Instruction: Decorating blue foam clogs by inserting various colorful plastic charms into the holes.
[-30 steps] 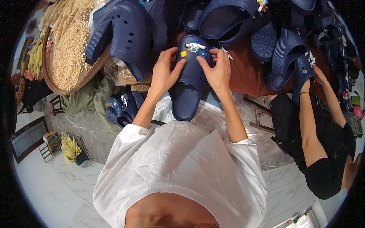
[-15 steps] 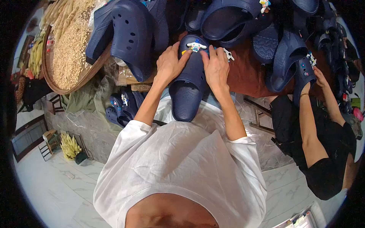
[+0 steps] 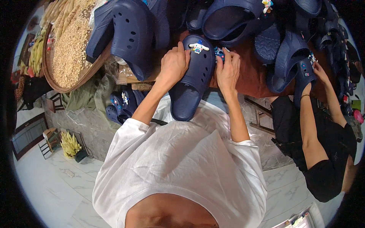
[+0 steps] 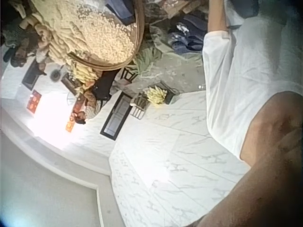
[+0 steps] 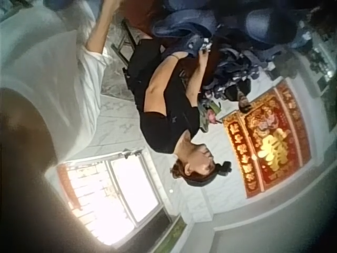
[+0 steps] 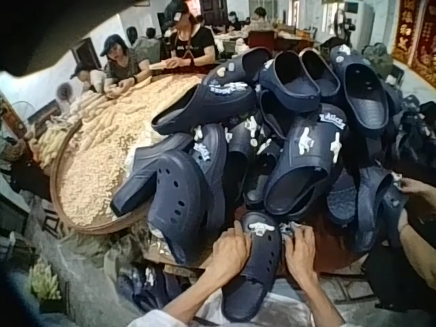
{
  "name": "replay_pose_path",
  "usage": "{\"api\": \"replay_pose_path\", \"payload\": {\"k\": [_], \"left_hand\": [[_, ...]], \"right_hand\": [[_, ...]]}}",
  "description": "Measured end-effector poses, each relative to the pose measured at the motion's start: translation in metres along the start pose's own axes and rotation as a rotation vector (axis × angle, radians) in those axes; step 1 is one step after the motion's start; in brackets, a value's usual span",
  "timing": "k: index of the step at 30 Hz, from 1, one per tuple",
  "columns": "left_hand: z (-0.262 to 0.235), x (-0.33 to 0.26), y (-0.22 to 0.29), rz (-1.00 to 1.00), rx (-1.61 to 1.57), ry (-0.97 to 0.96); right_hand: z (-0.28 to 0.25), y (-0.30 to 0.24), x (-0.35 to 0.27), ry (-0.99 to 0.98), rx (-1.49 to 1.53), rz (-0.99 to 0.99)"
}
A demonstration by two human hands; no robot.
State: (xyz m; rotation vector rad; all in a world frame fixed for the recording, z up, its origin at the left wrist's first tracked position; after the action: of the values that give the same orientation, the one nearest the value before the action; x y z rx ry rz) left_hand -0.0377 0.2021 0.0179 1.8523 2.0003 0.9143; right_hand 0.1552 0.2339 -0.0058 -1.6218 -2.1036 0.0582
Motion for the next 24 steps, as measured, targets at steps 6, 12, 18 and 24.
{"api": "replay_pose_path", "payload": {"k": [6,12,18,24], "left_hand": [[-0.006,-0.004,0.002,-0.024,0.014,-0.014],[-0.023,-0.013,0.005,-0.045,-0.236,0.135],[-0.041,-0.015,0.022,0.017,-0.549,0.106],[-0.035,-0.018,0.018,-0.211,-0.743,-0.109]], "right_hand": [[-0.027,-0.032,0.008,0.027,0.193,-0.045],[-0.025,-0.062,0.006,-0.058,0.339,-0.081],[-0.036,-0.090,0.010,-0.202,0.583,-0.122],[-0.038,-0.087,0.009,-0.125,0.623,-0.123]]}}
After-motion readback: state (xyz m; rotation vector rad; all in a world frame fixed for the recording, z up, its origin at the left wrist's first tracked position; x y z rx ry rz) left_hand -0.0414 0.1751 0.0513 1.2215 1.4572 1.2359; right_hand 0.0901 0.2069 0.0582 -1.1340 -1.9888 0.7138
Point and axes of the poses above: each hand's wrist, its own x-axis towards the middle knuckle, its own z-axis out of the palm, y = z × x, the point moved 6 cm from there along x, towards the middle knuckle, and after that the axes turned 14 degrees about -x, right-handed, at the moved point
